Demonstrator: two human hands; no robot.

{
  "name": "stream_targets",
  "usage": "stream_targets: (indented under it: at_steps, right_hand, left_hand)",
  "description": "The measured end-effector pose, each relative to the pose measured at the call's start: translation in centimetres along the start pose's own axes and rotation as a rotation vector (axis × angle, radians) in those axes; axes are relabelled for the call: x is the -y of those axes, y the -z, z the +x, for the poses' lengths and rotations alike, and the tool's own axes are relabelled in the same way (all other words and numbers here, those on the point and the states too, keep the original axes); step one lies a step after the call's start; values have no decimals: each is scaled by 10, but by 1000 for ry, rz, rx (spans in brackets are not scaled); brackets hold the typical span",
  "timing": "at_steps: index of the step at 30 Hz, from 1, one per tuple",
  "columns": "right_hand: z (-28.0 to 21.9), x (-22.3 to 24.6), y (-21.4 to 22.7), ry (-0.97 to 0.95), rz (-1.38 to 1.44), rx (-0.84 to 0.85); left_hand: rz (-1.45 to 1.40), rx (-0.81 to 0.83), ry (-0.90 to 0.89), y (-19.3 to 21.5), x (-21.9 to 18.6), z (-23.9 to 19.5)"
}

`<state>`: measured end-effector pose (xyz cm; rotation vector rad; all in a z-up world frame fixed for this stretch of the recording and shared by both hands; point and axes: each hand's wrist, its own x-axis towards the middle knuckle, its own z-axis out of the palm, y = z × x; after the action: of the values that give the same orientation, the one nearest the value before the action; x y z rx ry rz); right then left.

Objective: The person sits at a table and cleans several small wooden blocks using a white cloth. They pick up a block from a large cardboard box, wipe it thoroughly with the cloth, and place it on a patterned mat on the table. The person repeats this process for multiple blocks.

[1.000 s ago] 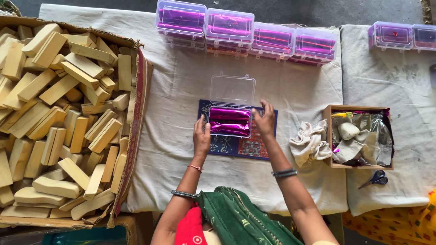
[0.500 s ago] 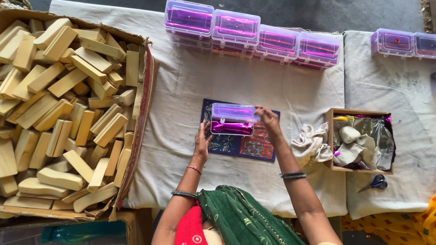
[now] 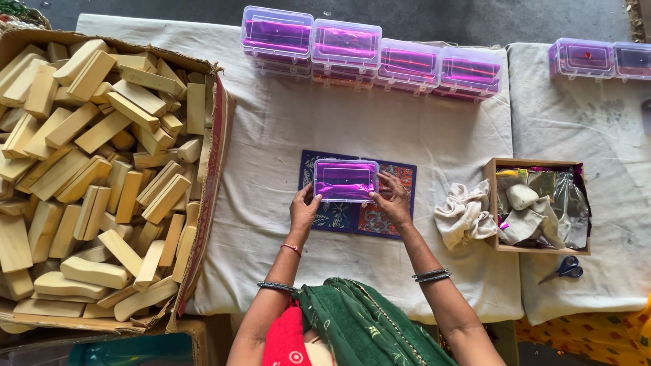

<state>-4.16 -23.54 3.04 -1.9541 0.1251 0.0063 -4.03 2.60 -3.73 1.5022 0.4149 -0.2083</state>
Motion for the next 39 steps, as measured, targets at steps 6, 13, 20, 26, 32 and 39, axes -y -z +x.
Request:
stream_targets:
  at_steps: [6,13,20,26,32,39]
  right_hand:
    - [-8,-24,-7,-237,194,-37]
    - [-16,-24,-12,-326,151,-65]
    - [-16,-21,-12,-329,201,-53]
    - [-16,-27,-10,-349,230,-57]
    - [-16,-20,-6,-360,224,-43]
    - [-12,-38,-10,-378,237,-69]
  left_hand:
    - [74,-12,-67,2,-12,-5]
    - [141,-15,-87,3,-9,-7]
    - [136,23,-131,7,-5,-6]
    - [170,22,-156,7,-3,-6]
    - [274,-27,-254,2,-32,-30]
    - [225,-64,-269,7,11,-9]
